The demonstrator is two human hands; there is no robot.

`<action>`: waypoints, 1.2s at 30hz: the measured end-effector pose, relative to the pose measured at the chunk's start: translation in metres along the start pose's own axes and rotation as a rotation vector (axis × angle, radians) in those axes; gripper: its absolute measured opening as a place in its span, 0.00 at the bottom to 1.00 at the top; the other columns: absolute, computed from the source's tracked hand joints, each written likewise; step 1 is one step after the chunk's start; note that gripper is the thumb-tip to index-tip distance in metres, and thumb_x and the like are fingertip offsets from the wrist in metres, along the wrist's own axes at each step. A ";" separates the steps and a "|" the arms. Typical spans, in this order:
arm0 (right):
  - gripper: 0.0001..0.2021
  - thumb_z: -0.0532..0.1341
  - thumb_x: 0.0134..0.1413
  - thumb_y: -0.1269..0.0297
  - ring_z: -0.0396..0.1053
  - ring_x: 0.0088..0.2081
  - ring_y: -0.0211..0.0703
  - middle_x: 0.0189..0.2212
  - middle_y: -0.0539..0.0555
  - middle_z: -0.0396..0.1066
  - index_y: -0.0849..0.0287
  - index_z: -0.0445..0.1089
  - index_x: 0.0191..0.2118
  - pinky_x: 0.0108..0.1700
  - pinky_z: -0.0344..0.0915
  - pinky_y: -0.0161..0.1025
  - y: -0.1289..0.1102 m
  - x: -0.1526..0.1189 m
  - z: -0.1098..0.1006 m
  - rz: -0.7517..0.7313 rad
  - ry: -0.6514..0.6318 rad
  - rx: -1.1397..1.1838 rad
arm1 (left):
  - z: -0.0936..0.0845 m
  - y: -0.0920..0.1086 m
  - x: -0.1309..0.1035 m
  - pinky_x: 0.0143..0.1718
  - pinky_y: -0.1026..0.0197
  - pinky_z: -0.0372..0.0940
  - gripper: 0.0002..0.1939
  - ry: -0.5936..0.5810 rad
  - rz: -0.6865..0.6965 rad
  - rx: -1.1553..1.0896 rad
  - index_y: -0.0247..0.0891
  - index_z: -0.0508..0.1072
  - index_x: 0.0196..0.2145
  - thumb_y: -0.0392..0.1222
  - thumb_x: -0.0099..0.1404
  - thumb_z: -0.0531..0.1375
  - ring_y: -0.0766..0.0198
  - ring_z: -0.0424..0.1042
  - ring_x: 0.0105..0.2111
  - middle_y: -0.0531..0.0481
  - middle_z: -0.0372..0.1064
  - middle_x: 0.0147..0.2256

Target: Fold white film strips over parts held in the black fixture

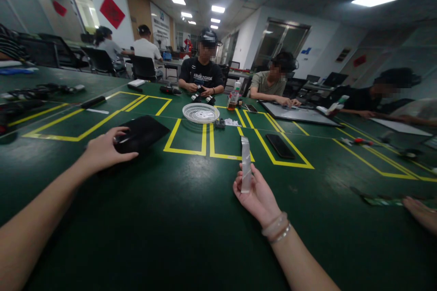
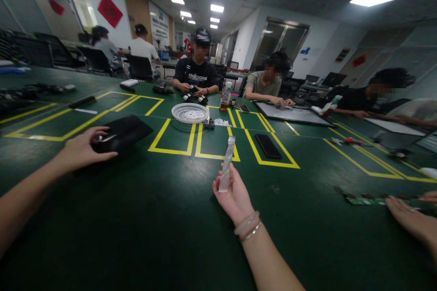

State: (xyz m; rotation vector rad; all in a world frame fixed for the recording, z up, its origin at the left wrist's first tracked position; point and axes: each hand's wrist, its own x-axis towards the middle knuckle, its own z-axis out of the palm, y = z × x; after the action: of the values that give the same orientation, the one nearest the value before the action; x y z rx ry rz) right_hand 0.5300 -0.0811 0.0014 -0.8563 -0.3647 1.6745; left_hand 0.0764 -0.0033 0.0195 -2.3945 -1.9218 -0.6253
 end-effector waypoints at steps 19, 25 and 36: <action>0.23 0.65 0.56 0.53 0.68 0.44 0.44 0.40 0.51 0.70 0.50 0.70 0.57 0.52 0.66 0.47 0.013 -0.016 0.013 -0.502 -0.125 -0.990 | 0.034 0.142 -0.043 0.57 0.49 0.59 0.46 -0.341 0.562 -0.166 0.44 0.61 0.63 0.47 0.51 0.75 0.46 0.61 0.56 0.44 0.59 0.59; 0.19 0.62 0.61 0.60 0.66 0.46 0.50 0.40 0.54 0.69 0.44 0.70 0.57 0.51 0.62 0.53 0.022 -0.022 0.015 -0.748 -0.290 -1.776 | 0.030 0.159 -0.061 0.44 0.55 0.65 0.27 -0.249 0.927 -0.117 0.42 0.71 0.54 0.52 0.60 0.70 0.51 0.70 0.45 0.45 0.68 0.51; 0.18 0.61 0.62 0.62 0.60 0.59 0.55 0.55 0.54 0.68 0.42 0.68 0.57 0.63 0.47 0.64 0.033 -0.037 0.025 -0.951 -0.320 -2.142 | 0.042 0.155 -0.050 0.47 0.53 0.62 0.23 -0.148 0.777 0.044 0.39 0.72 0.53 0.47 0.62 0.69 0.50 0.68 0.47 0.44 0.68 0.51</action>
State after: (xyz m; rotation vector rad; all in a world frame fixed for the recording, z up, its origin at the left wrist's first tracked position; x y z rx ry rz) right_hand 0.4916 -0.1199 0.0101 -1.3531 -2.4786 -0.0810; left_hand 0.2256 -0.0781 0.0021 -2.8949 -0.8558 -0.3472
